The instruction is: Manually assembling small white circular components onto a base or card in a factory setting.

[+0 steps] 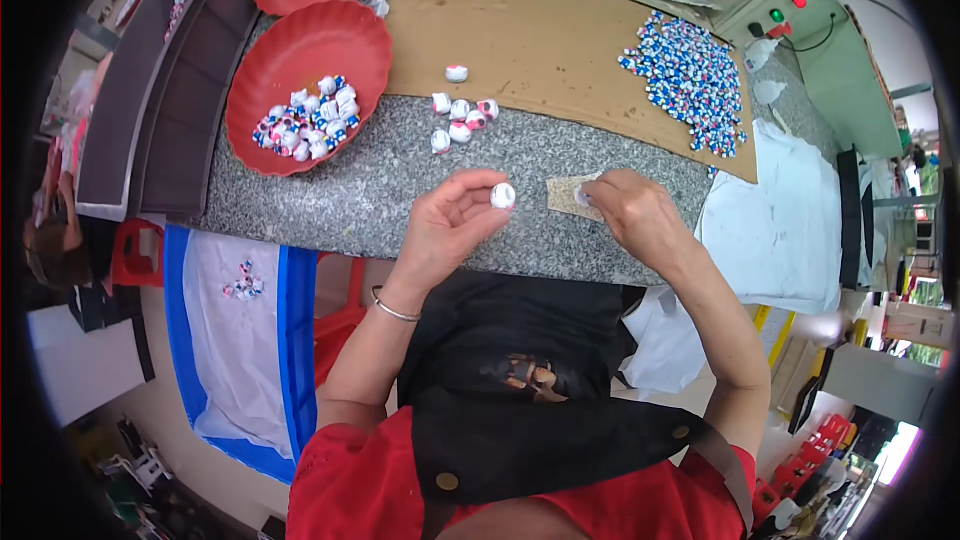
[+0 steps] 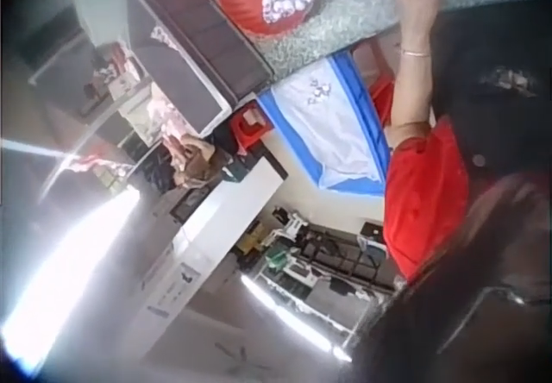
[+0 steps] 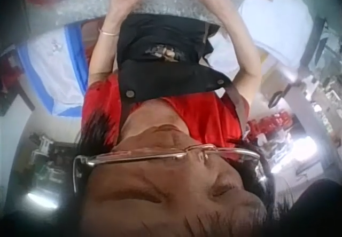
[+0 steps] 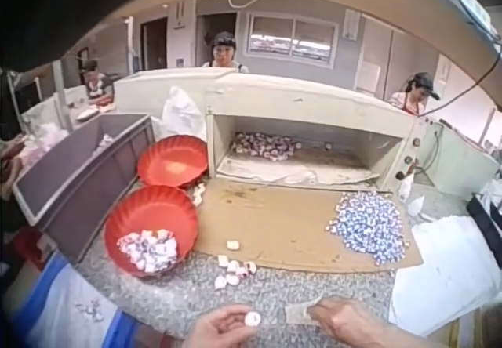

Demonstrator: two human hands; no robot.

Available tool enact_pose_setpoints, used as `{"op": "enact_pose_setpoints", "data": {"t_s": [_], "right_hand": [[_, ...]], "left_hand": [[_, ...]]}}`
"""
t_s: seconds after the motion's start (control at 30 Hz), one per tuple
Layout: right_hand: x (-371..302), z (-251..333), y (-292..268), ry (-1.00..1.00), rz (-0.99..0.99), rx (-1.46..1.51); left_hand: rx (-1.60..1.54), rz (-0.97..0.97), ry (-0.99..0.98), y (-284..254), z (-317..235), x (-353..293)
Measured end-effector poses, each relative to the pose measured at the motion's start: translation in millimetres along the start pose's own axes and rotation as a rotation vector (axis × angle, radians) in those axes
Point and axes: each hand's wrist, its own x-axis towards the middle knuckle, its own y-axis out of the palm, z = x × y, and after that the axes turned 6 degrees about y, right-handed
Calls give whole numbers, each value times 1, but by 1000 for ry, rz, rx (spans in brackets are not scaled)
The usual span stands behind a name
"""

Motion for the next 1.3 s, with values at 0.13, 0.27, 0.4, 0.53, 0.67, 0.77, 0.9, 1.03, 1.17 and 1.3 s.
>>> {"op": "enact_pose_setpoints", "data": {"t_s": [0.13,0.27,0.4,0.53,0.67,0.77,0.9,1.03,1.17,1.3], "right_hand": [[4,-1,2,9,34,-62],[4,0,6,39,61,-45],[0,2,5,23,-7,-7],[-8,4,4,156,-89,99],[-13,21,0,488,-185,663],[-18,24,3,686,-123,1091],[-22,21,7,710,-29,1154],[-20,31,-10,503,-76,891],[-17,33,-13,193,-147,610],[-25,40,-2,250,-159,625]], "left_hand": [[16,19,13,5,2,8],[75,20,94,14,6,14],[327,64,171,20,13,16],[476,57,282,26,25,18],[652,89,418,34,30,19],[719,99,487,42,31,17],[719,184,508,47,29,21],[402,363,258,39,23,24],[190,460,-48,39,7,26],[177,378,-148,41,13,10]]}}
